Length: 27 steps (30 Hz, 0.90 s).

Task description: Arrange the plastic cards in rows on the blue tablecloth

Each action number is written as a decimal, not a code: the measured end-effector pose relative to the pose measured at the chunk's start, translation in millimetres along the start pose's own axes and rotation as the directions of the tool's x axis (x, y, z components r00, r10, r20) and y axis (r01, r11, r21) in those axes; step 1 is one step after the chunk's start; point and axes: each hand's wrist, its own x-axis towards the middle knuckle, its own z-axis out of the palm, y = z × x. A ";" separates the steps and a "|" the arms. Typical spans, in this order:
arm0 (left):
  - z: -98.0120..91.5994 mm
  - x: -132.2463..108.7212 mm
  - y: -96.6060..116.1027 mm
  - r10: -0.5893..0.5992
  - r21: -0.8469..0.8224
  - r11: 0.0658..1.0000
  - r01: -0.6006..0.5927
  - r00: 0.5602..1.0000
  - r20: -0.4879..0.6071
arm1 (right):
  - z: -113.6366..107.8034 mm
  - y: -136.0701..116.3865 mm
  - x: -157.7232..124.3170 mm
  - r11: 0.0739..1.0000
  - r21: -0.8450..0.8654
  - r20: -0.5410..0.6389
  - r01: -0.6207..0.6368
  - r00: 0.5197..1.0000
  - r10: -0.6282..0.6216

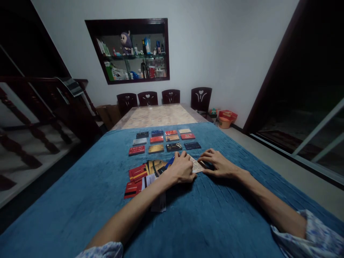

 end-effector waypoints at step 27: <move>-1.5 6.2 -20.4 -0.076 -0.244 0.968 0.060 0.995 -0.059 | 2.8 5.1 2.2 0.994 0.082 -0.183 0.068 0.982 -0.052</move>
